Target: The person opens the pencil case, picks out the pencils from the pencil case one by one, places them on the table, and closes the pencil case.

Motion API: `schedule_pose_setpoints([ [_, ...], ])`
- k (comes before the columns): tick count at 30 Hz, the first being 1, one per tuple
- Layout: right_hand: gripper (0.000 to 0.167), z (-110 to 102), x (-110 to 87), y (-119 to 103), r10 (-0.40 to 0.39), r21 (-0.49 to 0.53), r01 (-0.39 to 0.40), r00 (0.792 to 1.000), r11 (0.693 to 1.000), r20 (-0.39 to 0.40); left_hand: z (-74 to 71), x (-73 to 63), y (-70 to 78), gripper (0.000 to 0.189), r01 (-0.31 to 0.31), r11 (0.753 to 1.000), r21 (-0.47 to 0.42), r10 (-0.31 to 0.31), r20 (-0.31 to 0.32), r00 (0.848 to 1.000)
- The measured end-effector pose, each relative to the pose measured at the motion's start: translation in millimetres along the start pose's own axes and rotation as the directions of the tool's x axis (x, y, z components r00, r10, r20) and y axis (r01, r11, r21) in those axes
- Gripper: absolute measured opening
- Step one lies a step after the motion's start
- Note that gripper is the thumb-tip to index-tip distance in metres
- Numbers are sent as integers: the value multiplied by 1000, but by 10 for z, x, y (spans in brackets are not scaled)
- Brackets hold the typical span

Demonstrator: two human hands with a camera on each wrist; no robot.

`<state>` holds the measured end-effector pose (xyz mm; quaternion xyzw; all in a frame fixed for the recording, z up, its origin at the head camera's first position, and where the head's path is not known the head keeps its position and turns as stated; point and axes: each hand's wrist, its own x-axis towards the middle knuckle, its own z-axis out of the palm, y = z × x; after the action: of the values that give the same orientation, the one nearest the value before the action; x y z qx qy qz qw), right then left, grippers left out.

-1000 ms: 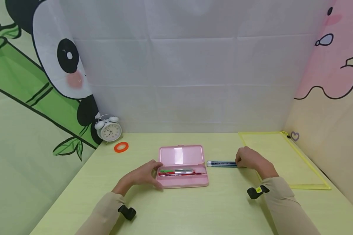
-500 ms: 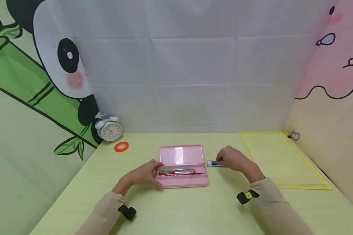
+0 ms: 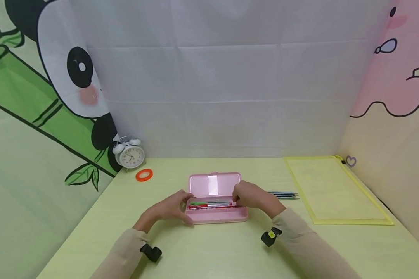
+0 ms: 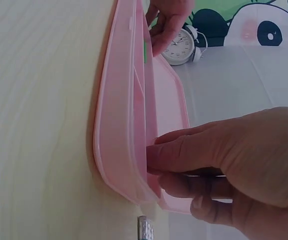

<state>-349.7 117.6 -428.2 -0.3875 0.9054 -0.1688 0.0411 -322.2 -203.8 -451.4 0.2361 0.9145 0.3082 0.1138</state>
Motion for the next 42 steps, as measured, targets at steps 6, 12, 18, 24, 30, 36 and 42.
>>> schedule_pose_setpoints([
  [6, 10, 36, 51, -17, 18, -29, -17, 999, 999, 32, 3, -7, 1, 91, 1, 1000, 5, -1, 1, 1000],
  [12, 13, 87, 66, -12, 7, -14, -6, 999, 1000, 43, 1, -12, 9, 91, 3, 1000, 8, -3, -1, 1000],
  [18, 20, 95, 63, 8, 19, 23, -20, 998, 1000, 59, 3, -14, 9, 91, 6, 1000, 11, -6, 2, 1000],
  [24, 17, 61, 62, 4, 56, 30, -58, 996, 998, 64, 9, -7, 12, 92, 13, 1000, 11, -13, -1, 1000],
  [30, 9, 12, 73, -70, 27, -19, -27, 1000, 999, 15, 10, -2, 13, 94, 34, 999, 14, -34, -4, 999],
  [36, 5, 3, 92, -124, 12, -37, -12, 1000, 999, 4, -2, -8, 31, 95, 28, 1000, 9, -28, -1, 1000],
  [42, 3, 24, 132, -156, -45, -65, 44, 999, 997, -22, -3, -7, 20, 95, 24, 999, 24, -24, 0, 1000],
])
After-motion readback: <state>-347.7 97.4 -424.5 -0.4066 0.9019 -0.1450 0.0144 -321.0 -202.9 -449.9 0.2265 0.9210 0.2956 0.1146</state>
